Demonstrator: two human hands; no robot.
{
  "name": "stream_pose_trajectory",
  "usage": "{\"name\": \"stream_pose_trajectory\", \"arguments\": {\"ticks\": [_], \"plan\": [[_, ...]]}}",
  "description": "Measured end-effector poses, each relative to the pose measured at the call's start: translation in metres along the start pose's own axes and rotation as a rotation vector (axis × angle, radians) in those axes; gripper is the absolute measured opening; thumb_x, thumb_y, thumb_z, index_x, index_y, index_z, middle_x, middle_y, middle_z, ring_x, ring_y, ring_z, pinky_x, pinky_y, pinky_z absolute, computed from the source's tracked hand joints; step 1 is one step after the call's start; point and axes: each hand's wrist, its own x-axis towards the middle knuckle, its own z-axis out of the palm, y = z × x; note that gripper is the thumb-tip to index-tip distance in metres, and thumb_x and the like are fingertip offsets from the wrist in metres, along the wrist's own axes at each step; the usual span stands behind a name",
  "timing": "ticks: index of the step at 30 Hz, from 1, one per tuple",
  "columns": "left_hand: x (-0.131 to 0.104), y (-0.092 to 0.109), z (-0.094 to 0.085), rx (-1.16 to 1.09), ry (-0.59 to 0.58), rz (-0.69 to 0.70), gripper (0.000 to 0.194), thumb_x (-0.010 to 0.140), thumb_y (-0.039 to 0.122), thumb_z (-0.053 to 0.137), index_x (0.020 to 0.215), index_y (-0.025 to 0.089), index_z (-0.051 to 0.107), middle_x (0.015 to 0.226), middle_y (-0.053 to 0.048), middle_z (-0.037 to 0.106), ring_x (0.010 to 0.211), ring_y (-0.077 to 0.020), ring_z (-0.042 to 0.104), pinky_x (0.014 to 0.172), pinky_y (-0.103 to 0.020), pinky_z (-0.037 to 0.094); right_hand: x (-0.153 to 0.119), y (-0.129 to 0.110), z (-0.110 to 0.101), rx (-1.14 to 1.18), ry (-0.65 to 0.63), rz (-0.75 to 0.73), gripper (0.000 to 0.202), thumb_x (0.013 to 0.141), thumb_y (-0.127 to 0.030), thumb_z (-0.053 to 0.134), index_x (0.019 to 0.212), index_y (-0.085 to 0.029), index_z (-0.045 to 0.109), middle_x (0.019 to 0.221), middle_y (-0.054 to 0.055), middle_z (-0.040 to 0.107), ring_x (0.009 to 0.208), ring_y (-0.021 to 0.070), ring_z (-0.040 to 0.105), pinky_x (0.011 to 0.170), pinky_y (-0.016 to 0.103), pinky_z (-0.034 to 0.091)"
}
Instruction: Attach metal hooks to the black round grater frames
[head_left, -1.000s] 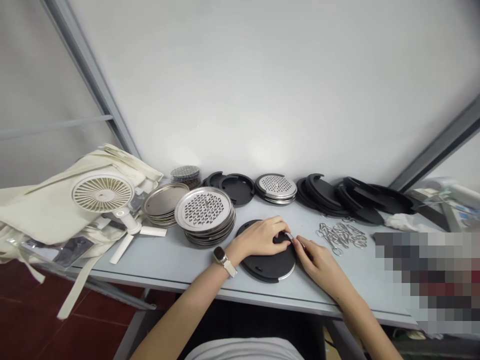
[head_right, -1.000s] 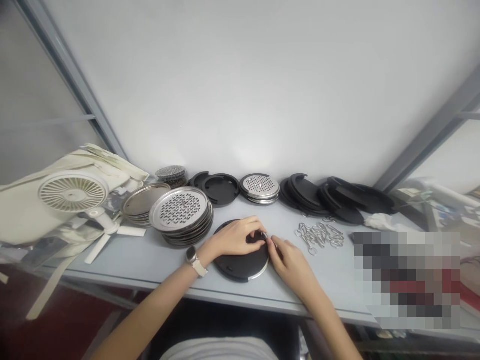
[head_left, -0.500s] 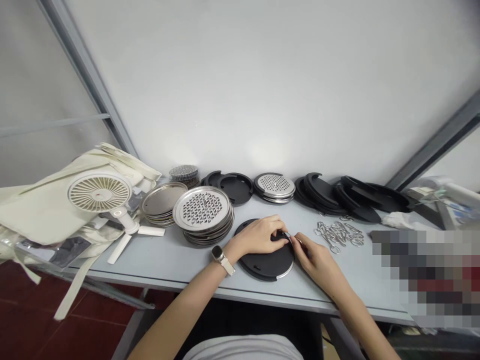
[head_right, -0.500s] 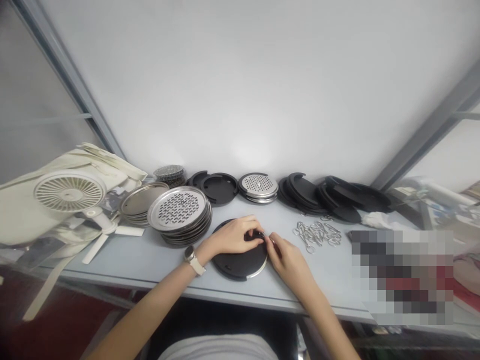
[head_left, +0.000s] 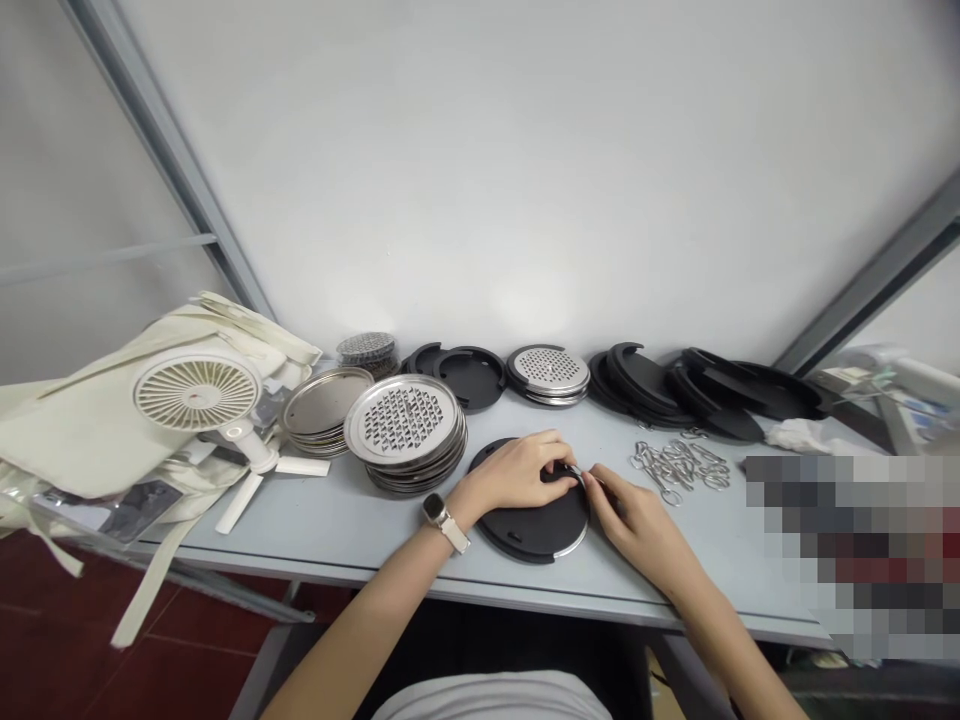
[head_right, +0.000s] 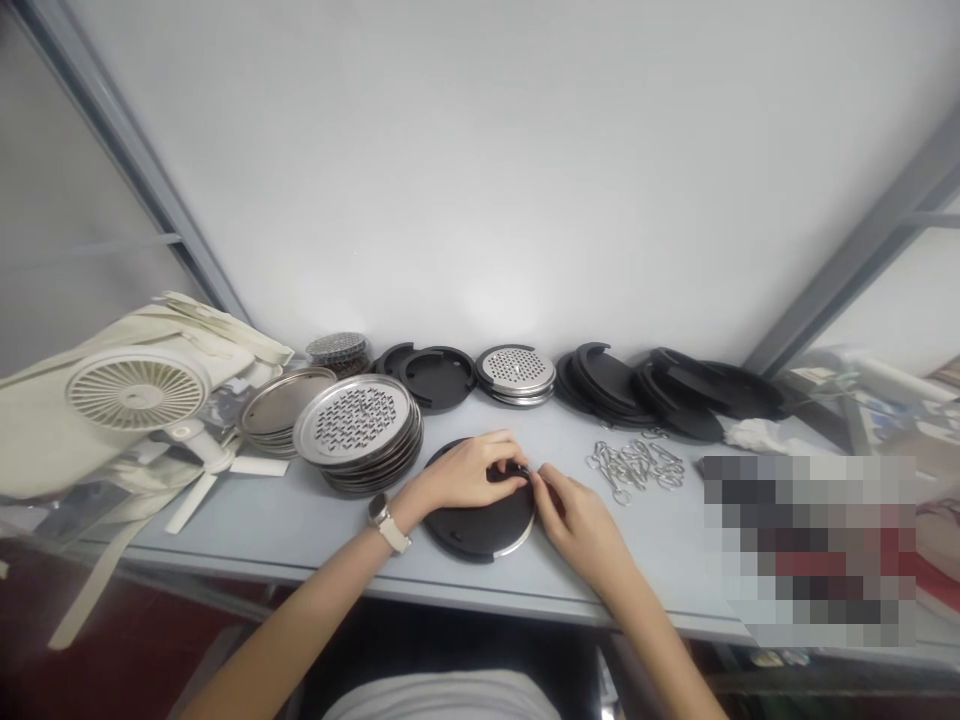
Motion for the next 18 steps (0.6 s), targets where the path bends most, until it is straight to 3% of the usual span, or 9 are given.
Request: {"name": "stream_pose_trajectory", "arguments": {"ticks": [18], "plan": [[0.0018,0.0,-0.0006,-0.007,0.048,0.107,0.012,0.082,0.02,0.058,0.094,0.018,0.062,0.095,-0.003,0.065,0.092,-0.016,0.058,0.085,-0.027,0.044,0.0012,-0.0003,-0.0028,-0.004,-0.06,0.035,0.026,0.094,-0.036,0.033,0.076,-0.023,0.045,0.059,-0.002,0.052,0.052,0.0145,0.048,0.053,0.024,0.033]]}}
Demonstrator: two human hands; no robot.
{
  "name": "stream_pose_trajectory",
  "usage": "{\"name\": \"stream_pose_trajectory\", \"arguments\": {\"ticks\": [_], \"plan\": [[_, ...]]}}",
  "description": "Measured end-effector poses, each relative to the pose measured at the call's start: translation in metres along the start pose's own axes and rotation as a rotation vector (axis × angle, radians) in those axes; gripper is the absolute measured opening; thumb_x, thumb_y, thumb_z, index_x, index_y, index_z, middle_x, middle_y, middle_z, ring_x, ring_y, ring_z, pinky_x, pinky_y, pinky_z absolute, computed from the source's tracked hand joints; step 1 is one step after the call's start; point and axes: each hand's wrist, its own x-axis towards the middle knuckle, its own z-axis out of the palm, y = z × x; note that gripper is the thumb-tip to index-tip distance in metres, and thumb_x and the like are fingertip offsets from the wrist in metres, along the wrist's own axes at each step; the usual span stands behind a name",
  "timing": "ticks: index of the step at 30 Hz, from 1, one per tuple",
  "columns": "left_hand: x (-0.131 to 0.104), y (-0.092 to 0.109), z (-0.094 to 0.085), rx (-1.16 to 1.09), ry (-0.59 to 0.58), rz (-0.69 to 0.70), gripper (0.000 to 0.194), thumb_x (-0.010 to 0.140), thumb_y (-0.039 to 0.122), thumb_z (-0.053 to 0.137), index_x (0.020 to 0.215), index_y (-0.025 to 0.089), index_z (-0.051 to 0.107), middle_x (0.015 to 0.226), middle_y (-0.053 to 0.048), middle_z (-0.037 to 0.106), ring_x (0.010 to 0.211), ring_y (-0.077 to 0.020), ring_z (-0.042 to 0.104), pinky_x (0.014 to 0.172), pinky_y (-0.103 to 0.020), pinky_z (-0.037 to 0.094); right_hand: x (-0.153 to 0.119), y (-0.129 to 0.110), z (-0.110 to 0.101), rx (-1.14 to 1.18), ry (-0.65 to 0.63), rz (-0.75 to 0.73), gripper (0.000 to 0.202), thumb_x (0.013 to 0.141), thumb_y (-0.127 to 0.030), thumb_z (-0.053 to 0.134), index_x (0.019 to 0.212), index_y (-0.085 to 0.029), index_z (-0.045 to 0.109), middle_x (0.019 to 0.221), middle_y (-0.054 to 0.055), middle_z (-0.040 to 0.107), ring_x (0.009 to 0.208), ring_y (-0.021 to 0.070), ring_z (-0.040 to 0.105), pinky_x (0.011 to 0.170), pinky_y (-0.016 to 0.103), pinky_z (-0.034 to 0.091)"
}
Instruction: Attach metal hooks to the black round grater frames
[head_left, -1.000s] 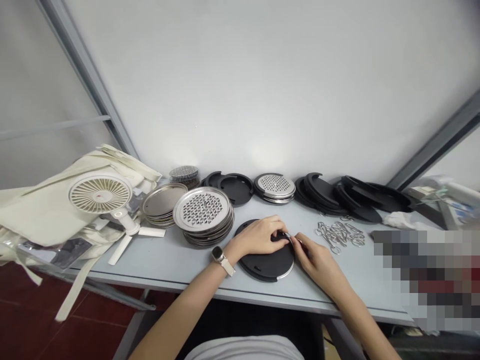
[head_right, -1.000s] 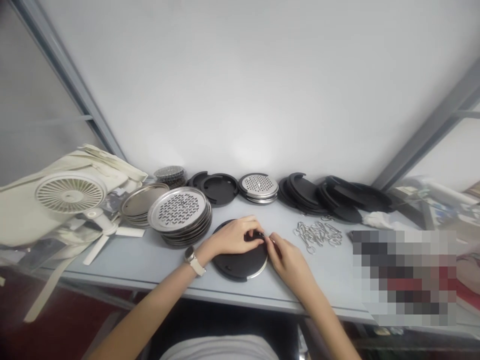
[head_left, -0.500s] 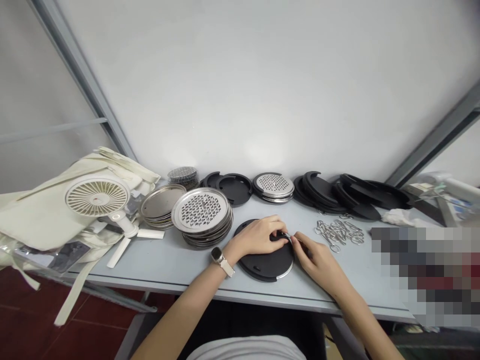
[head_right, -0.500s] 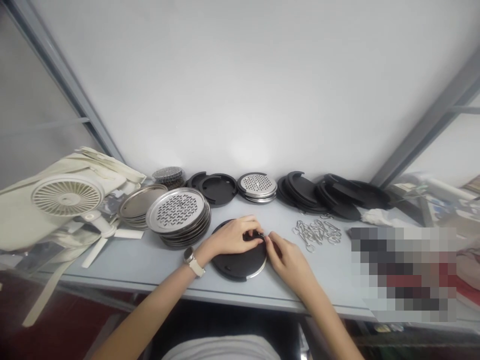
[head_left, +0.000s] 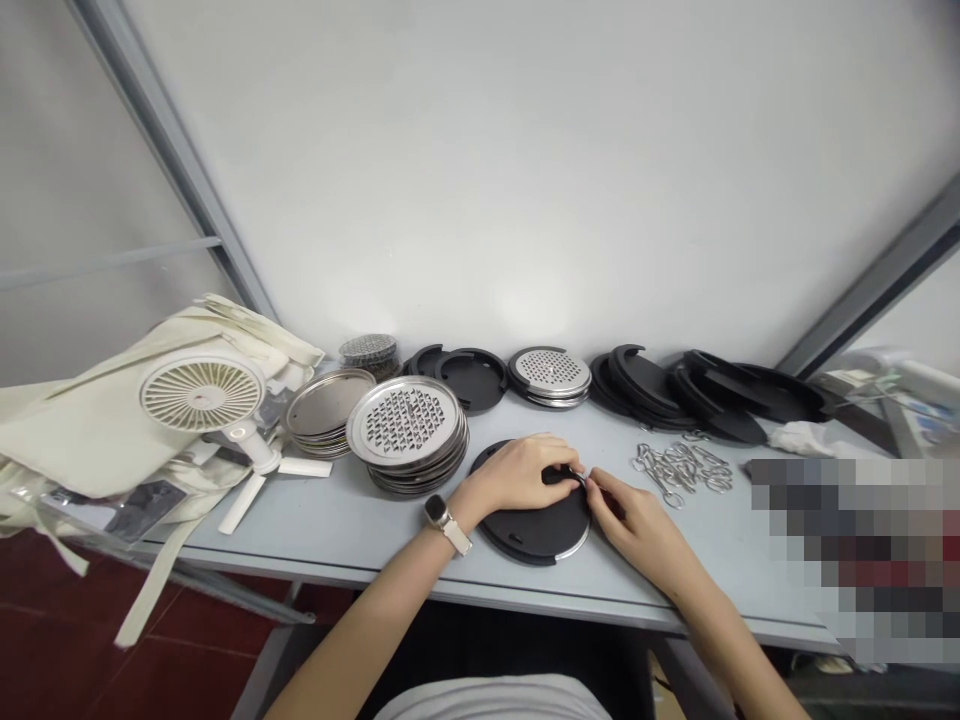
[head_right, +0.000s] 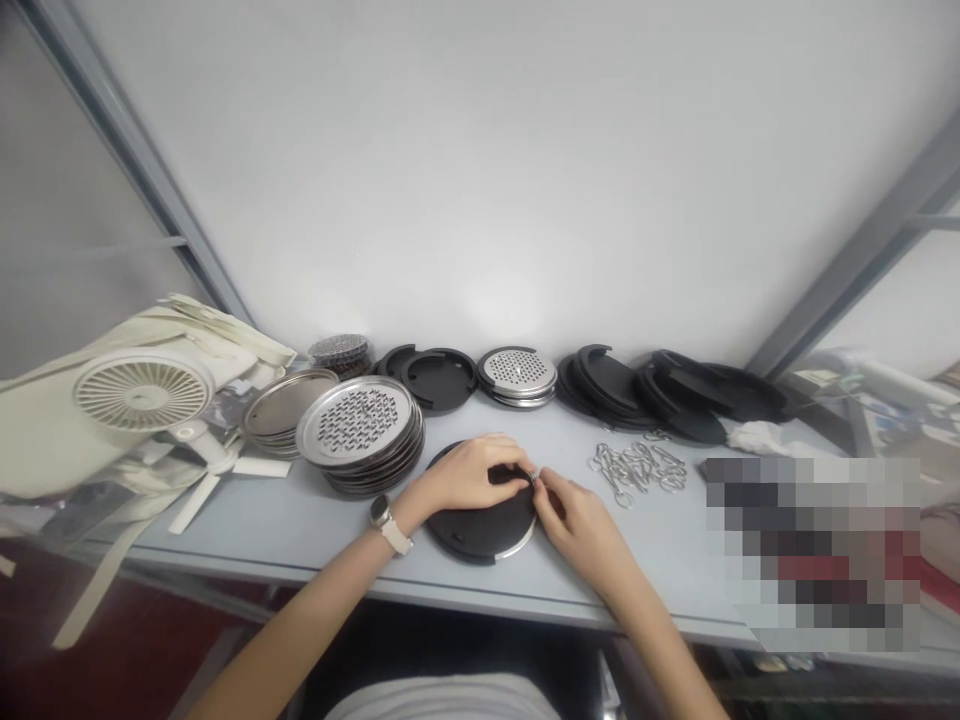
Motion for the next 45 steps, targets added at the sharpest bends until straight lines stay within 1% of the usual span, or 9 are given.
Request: {"name": "stream_pose_trajectory", "arguments": {"ticks": [11,15,21,26,28,33,36,40,45], "plan": [[-0.0003,0.0025,-0.0006,-0.01,0.005,0.014,0.021,0.083,0.016,0.057,0.104,0.019,0.062,0.102,-0.004,0.066,0.098,-0.0164,0.059,0.091,-0.029,0.043,0.0014,0.0011,0.0015,-0.018,0.002,-0.015,0.028,0.095,-0.035,0.029,0.084,-0.022,0.051,0.068,0.003,0.061,0.06,0.018,0.056,0.057,0.026,0.038],[-0.0003,0.0031,-0.0011,-0.013,0.002,0.006,0.022,0.084,0.017,0.056,0.105,0.019,0.061,0.102,-0.004,0.067,0.097,-0.0168,0.059,0.091,-0.03,0.043,0.0011,0.0004,0.0029,-0.041,0.035,-0.016,0.027,0.095,-0.035,0.029,0.081,-0.022,0.048,0.064,0.002,0.059,0.056,0.0178,0.056,0.054,0.025,0.036],[-0.0001,0.0052,-0.0025,0.004,-0.018,-0.002,0.025,0.084,0.016,0.055,0.107,0.02,0.06,0.103,-0.004,0.066,0.098,-0.0174,0.059,0.09,-0.03,0.043,0.0006,-0.0004,0.003,-0.024,0.068,-0.024,0.024,0.096,-0.034,0.03,0.082,-0.023,0.046,0.063,0.001,0.057,0.053,0.0165,0.054,0.053,0.025,0.036],[0.0,0.006,-0.0014,0.006,-0.036,0.013,0.029,0.086,0.013,0.051,0.113,0.021,0.058,0.103,-0.003,0.066,0.099,-0.0164,0.058,0.091,-0.029,0.043,0.0001,0.0011,0.0011,-0.031,0.148,0.029,0.027,0.096,-0.036,0.029,0.073,-0.024,0.038,0.055,-0.004,0.047,0.048,0.0147,0.047,0.051,0.025,0.033],[-0.0001,0.0057,-0.0007,0.01,-0.038,0.004,0.029,0.085,0.014,0.05,0.113,0.021,0.056,0.104,-0.004,0.065,0.099,-0.0163,0.058,0.09,-0.029,0.044,0.0003,0.0028,0.0013,-0.028,0.163,0.041,0.028,0.096,-0.036,0.029,0.072,-0.024,0.037,0.055,-0.004,0.045,0.048,0.0145,0.047,0.052,0.025,0.033],[-0.0004,0.0045,-0.0007,0.068,-0.022,-0.038,0.021,0.083,0.02,0.055,0.105,0.018,0.055,0.102,-0.005,0.061,0.091,-0.0167,0.058,0.081,-0.028,0.047,0.0022,0.0055,0.0037,-0.058,0.07,0.035,0.03,0.096,-0.037,0.029,0.075,-0.023,0.045,0.058,-0.001,0.054,0.052,0.0165,0.052,0.054,0.026,0.034],[-0.0002,0.0041,-0.0013,0.082,-0.019,-0.023,0.02,0.083,0.02,0.055,0.103,0.018,0.056,0.104,-0.005,0.061,0.097,-0.0181,0.056,0.084,-0.029,0.046,0.003,0.0043,0.0028,-0.073,0.013,0.005,0.032,0.096,-0.037,0.028,0.08,-0.022,0.052,0.069,0.004,0.063,0.063,0.0194,0.059,0.059,0.027,0.038],[0.0003,0.0041,-0.0016,0.062,-0.044,0.013,0.018,0.085,0.017,0.052,0.103,0.019,0.057,0.102,-0.004,0.064,0.104,-0.0188,0.054,0.091,-0.031,0.043,0.0028,0.0018,-0.0002,-0.041,-0.016,-0.008,0.037,0.097,-0.038,0.026,0.086,-0.022,0.057,0.081,0.007,0.068,0.075,0.0217,0.063,0.067,0.029,0.041],[0.0004,0.0042,-0.0012,0.074,-0.058,-0.026,0.022,0.085,0.02,0.053,0.107,0.019,0.056,0.102,-0.005,0.064,0.105,-0.0193,0.053,0.088,-0.032,0.045,0.0023,0.0014,-0.0003,-0.056,-0.007,-0.006,0.038,0.097,-0.038,0.026,0.082,-0.022,0.058,0.079,0.008,0.068,0.074,0.0225,0.063,0.066,0.03,0.042]]}}
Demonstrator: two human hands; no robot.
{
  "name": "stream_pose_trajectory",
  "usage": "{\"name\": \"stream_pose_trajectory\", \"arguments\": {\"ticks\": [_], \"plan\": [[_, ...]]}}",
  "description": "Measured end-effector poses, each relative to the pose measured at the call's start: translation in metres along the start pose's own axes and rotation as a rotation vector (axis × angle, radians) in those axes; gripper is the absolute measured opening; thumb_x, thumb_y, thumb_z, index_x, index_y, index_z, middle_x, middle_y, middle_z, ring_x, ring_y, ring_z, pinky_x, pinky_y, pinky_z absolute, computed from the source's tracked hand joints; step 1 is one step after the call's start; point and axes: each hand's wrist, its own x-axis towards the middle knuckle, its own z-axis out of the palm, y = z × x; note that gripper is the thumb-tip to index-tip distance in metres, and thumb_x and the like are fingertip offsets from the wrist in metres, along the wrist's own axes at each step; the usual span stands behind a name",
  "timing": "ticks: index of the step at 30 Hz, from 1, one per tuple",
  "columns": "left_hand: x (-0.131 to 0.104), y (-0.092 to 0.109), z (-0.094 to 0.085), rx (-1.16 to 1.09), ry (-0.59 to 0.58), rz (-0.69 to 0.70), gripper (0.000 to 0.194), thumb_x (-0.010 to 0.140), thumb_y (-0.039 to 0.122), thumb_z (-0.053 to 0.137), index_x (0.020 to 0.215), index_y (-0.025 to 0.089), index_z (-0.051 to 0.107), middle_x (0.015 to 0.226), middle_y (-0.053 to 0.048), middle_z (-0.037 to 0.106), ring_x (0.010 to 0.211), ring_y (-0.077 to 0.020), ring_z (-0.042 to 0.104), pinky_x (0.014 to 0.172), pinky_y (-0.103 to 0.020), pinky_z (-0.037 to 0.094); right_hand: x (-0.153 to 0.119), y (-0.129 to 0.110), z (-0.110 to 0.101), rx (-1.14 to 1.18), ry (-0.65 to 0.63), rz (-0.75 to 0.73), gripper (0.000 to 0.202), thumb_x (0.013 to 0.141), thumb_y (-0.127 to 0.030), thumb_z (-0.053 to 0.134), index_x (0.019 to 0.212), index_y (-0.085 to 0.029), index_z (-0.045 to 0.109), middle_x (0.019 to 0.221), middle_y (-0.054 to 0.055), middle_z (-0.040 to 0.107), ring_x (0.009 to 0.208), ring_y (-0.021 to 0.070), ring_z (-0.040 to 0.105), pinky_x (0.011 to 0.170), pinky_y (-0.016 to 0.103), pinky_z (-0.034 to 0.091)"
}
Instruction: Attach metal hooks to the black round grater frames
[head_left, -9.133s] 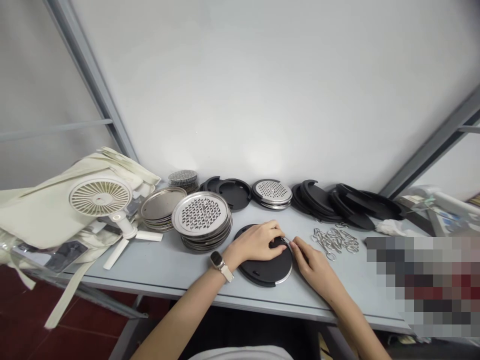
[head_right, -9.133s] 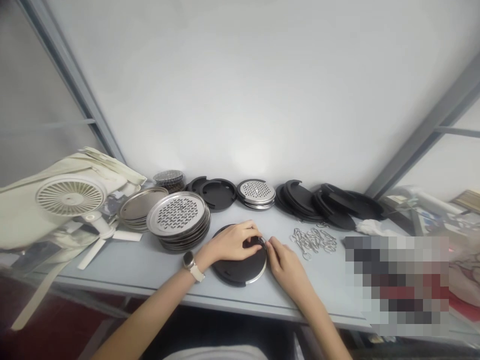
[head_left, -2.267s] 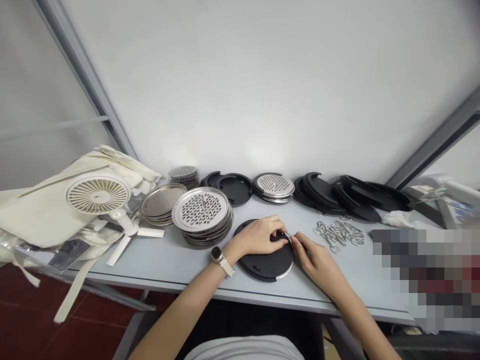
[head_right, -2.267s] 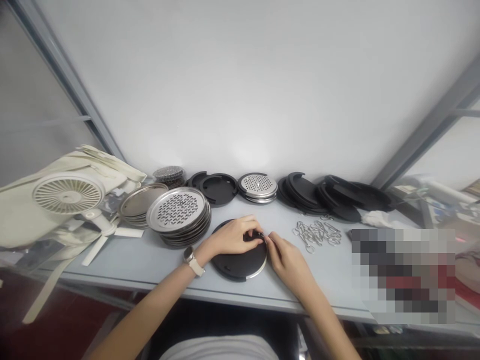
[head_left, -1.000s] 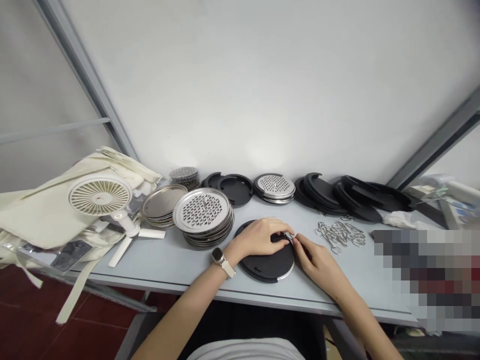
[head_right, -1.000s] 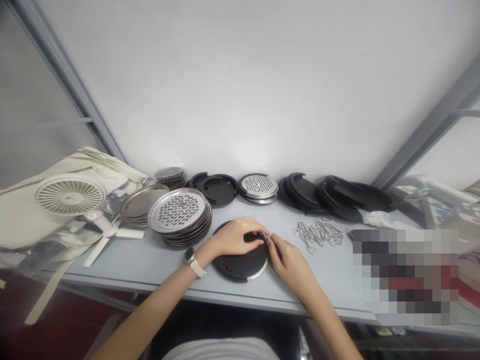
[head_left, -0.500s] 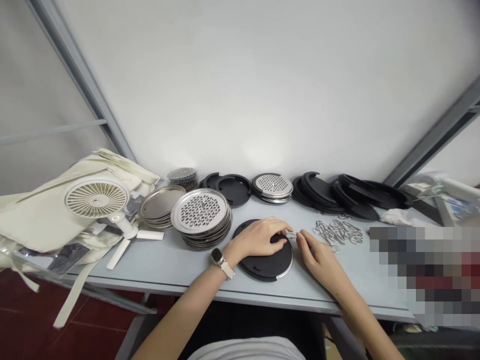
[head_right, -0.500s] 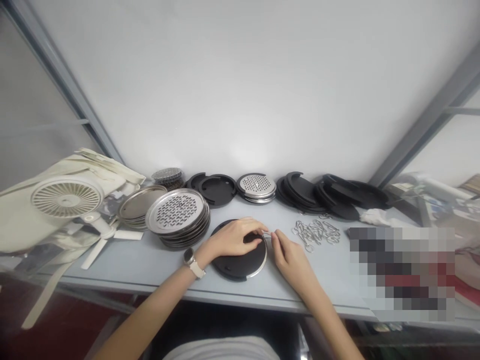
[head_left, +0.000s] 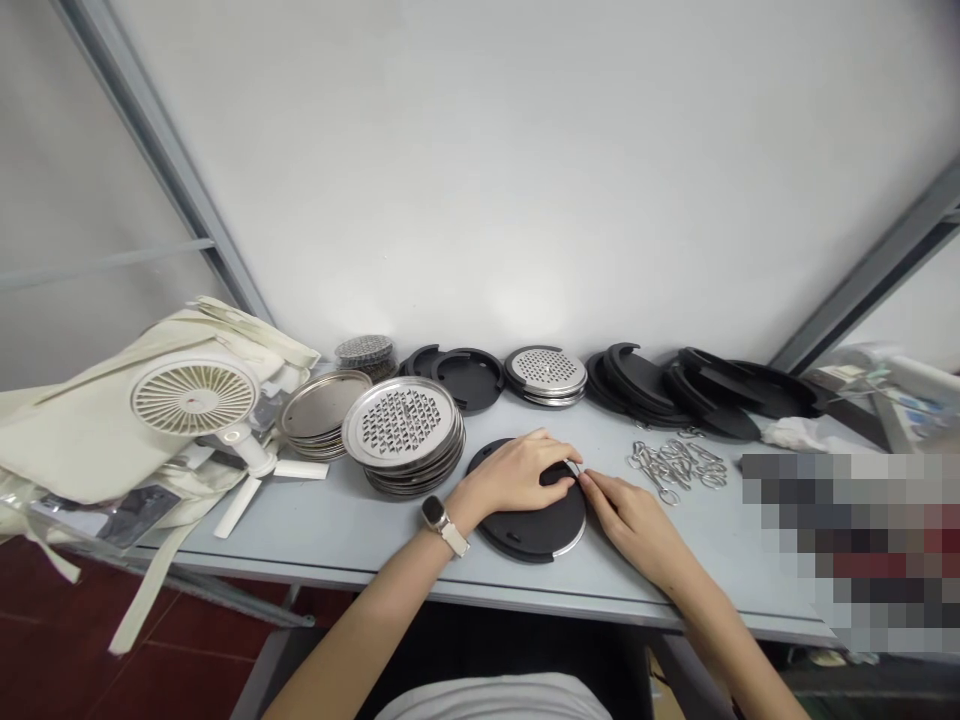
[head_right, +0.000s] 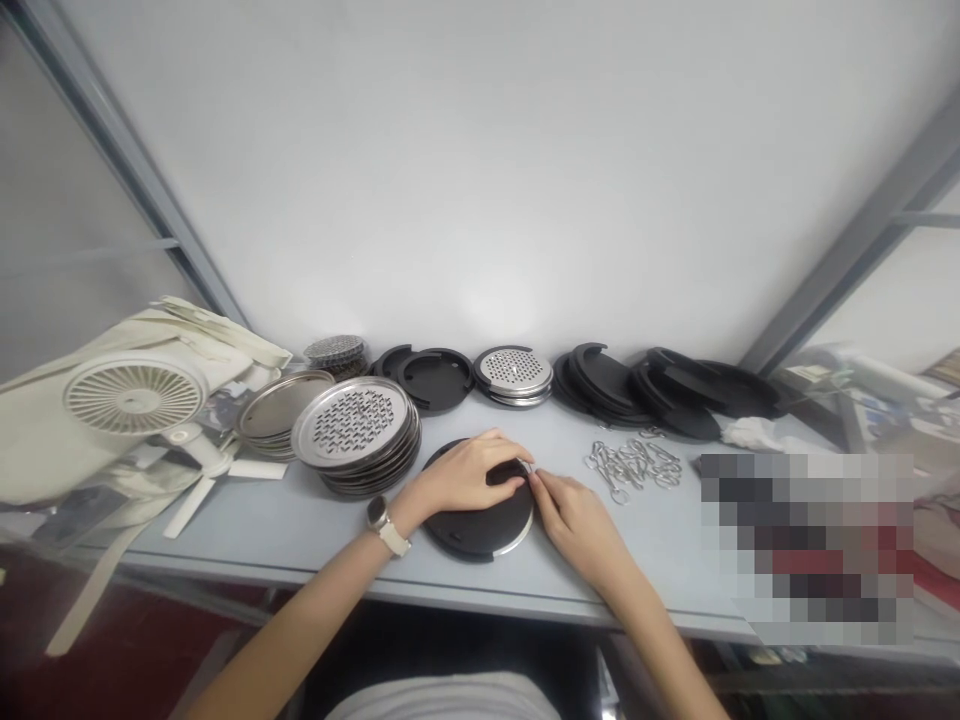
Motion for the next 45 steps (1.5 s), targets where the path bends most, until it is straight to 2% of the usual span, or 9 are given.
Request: {"name": "stream_pose_trajectory", "arguments": {"ticks": [11,18,28,35,40,45], "plan": [[0.0004,-0.0003,-0.001,-0.025,0.018,0.029,0.019,0.085,0.018,0.054,0.104,0.019,0.058,0.1,-0.004,0.064,0.102,-0.0188,0.055,0.09,-0.032,0.043,-0.0006,-0.0001,0.0014,-0.028,0.032,0.005,0.033,0.096,-0.035,0.028,0.078,-0.022,0.052,0.069,0.005,0.065,0.061,0.0189,0.06,0.057,0.027,0.039],[0.0005,-0.0009,0.0002,-0.044,0.022,0.019,0.019,0.085,0.017,0.055,0.103,0.02,0.059,0.101,-0.005,0.065,0.103,-0.0196,0.055,0.091,-0.034,0.043,-0.0004,0.0021,0.0036,0.028,0.095,0.013,0.031,0.095,-0.039,0.03,0.072,-0.024,0.044,0.055,-0.001,0.053,0.048,0.0153,0.05,0.05,0.024,0.035],[-0.0004,-0.0012,-0.0002,-0.028,0.039,0.054,0.018,0.086,0.019,0.054,0.103,0.019,0.059,0.099,-0.004,0.065,0.101,-0.0185,0.055,0.091,-0.031,0.043,0.0,0.0048,0.005,0.03,0.114,0.03,0.029,0.095,-0.039,0.03,0.072,-0.024,0.04,0.054,-0.003,0.047,0.047,0.0146,0.047,0.05,0.024,0.034],[-0.0004,-0.0023,0.0007,-0.008,0.019,0.055,0.019,0.086,0.018,0.053,0.105,0.019,0.056,0.102,-0.004,0.064,0.101,-0.0182,0.055,0.09,-0.03,0.043,0.0002,0.0053,0.0034,0.033,0.157,0.062,0.027,0.095,-0.039,0.031,0.074,-0.024,0.041,0.055,-0.003,0.048,0.048,0.0146,0.05,0.052,0.024,0.035],[-0.0006,-0.0012,0.0,0.02,0.024,0.033,0.013,0.085,0.019,0.054,0.098,0.019,0.054,0.098,-0.004,0.062,0.1,-0.0187,0.053,0.088,-0.03,0.043,-0.0004,0.0029,0.0032,0.03,0.1,0.026,0.028,0.095,-0.038,0.033,0.073,-0.023,0.043,0.055,-0.004,0.047,0.048,0.0133,0.046,0.051,0.023,0.034],[-0.0008,0.0,-0.0002,0.033,0.046,0.034,0.015,0.084,0.019,0.055,0.099,0.019,0.051,0.098,-0.004,0.061,0.1,-0.0192,0.053,0.087,-0.03,0.043,-0.0006,0.0031,0.0042,0.048,0.065,0.015,0.028,0.095,-0.037,0.033,0.073,-0.023,0.042,0.054,-0.004,0.047,0.049,0.0133,0.045,0.052,0.023,0.032]]}}
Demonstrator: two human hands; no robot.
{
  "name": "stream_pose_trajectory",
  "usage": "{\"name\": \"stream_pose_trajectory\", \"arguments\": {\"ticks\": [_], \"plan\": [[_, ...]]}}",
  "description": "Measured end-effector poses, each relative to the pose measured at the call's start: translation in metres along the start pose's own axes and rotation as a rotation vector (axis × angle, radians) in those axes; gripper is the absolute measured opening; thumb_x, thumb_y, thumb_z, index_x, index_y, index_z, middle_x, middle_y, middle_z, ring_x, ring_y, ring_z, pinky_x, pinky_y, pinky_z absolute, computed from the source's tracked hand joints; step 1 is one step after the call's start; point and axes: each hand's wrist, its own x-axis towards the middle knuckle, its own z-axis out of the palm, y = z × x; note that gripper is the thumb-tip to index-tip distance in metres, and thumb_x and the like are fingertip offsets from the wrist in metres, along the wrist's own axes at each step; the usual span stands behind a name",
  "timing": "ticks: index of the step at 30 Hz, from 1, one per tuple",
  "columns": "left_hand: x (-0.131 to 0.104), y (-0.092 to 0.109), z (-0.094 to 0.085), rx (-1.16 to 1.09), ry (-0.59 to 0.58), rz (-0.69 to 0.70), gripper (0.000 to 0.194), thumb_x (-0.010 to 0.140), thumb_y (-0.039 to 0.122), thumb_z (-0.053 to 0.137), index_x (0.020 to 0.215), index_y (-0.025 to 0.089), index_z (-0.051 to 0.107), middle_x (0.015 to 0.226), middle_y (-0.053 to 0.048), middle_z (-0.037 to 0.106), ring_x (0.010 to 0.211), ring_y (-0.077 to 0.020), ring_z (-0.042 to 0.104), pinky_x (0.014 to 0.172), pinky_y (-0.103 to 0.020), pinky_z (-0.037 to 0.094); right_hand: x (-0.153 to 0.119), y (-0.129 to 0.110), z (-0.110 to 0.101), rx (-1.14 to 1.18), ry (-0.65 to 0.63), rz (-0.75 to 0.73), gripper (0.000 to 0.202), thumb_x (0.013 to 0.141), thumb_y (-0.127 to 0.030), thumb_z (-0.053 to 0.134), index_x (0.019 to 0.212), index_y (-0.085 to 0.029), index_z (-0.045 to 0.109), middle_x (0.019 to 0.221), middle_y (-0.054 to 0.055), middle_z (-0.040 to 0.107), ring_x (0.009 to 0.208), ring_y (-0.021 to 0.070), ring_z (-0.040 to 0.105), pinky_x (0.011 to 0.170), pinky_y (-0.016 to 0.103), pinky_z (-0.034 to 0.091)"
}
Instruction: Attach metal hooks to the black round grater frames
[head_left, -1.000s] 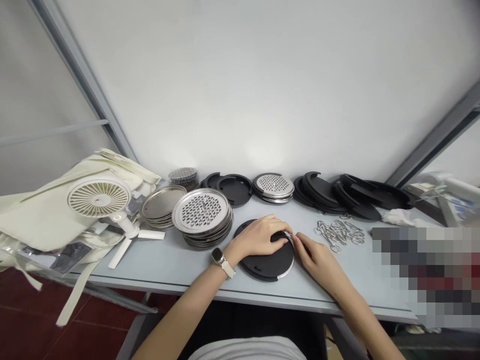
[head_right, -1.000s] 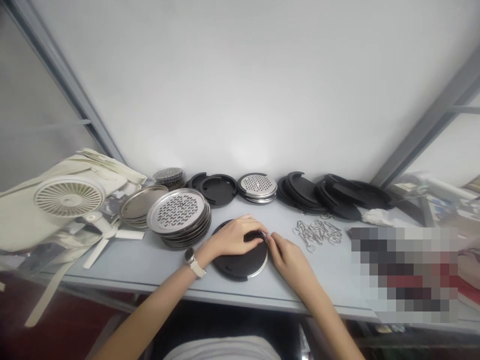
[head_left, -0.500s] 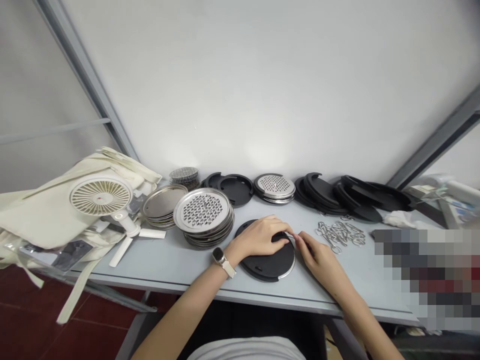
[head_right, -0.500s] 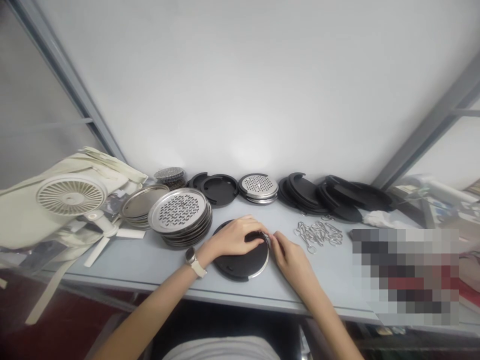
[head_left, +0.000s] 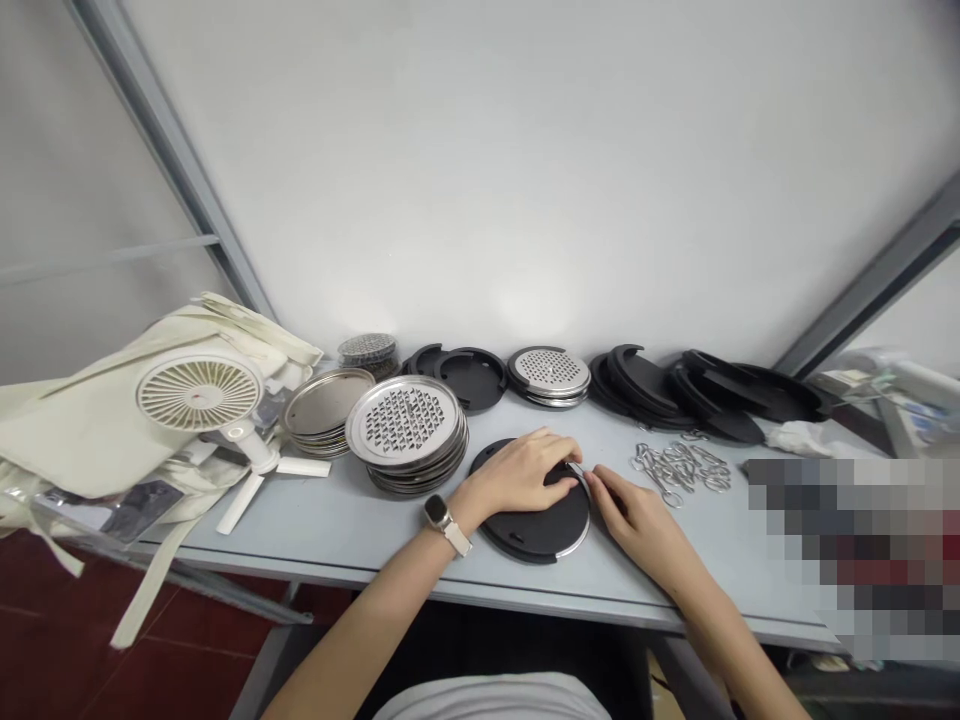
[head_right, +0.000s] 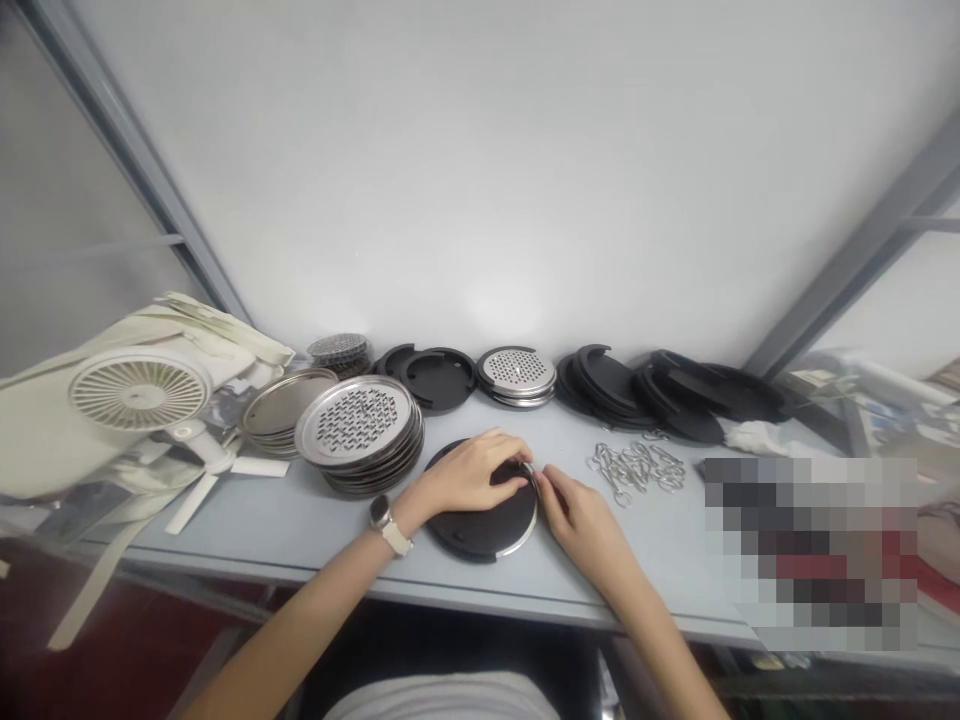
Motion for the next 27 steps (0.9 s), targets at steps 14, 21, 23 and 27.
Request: {"name": "stream_pose_trajectory", "arguments": {"ticks": [14,21,23,27], "plan": [[0.0002,-0.0019,0.0016,-0.035,-0.014,0.015,0.015,0.085,0.018,0.054,0.1,0.019,0.052,0.1,-0.004,0.062,0.101,-0.0191,0.053,0.088,-0.031,0.043,-0.0007,-0.002,-0.0016,0.046,-0.019,0.033,0.026,0.095,-0.039,0.034,0.075,-0.024,0.038,0.055,-0.006,0.041,0.05,0.0132,0.045,0.053,0.023,0.032],[0.0003,-0.0025,0.0016,-0.07,-0.011,-0.009,0.017,0.084,0.017,0.055,0.1,0.019,0.053,0.1,-0.005,0.062,0.101,-0.0197,0.054,0.088,-0.032,0.043,-0.0004,0.0008,0.0011,0.019,-0.023,0.023,0.021,0.095,-0.037,0.031,0.08,-0.025,0.039,0.058,-0.005,0.044,0.052,0.0152,0.05,0.054,0.024,0.035],[0.0002,-0.0032,0.0019,-0.087,-0.004,-0.025,0.018,0.083,0.018,0.057,0.1,0.019,0.053,0.099,-0.004,0.062,0.098,-0.0188,0.055,0.087,-0.031,0.043,-0.0004,0.0018,0.0018,0.006,-0.024,0.023,0.02,0.095,-0.037,0.03,0.081,-0.025,0.039,0.058,-0.005,0.045,0.052,0.0158,0.05,0.054,0.024,0.035],[0.0001,-0.0039,0.0026,-0.096,0.006,-0.039,0.018,0.082,0.018,0.059,0.099,0.019,0.053,0.095,-0.003,0.062,0.093,-0.0171,0.056,0.086,-0.029,0.043,-0.0003,0.0029,0.0023,0.005,-0.029,0.025,0.02,0.095,-0.038,0.029,0.082,-0.025,0.038,0.058,-0.005,0.043,0.052,0.0164,0.051,0.054,0.025,0.036]]}}
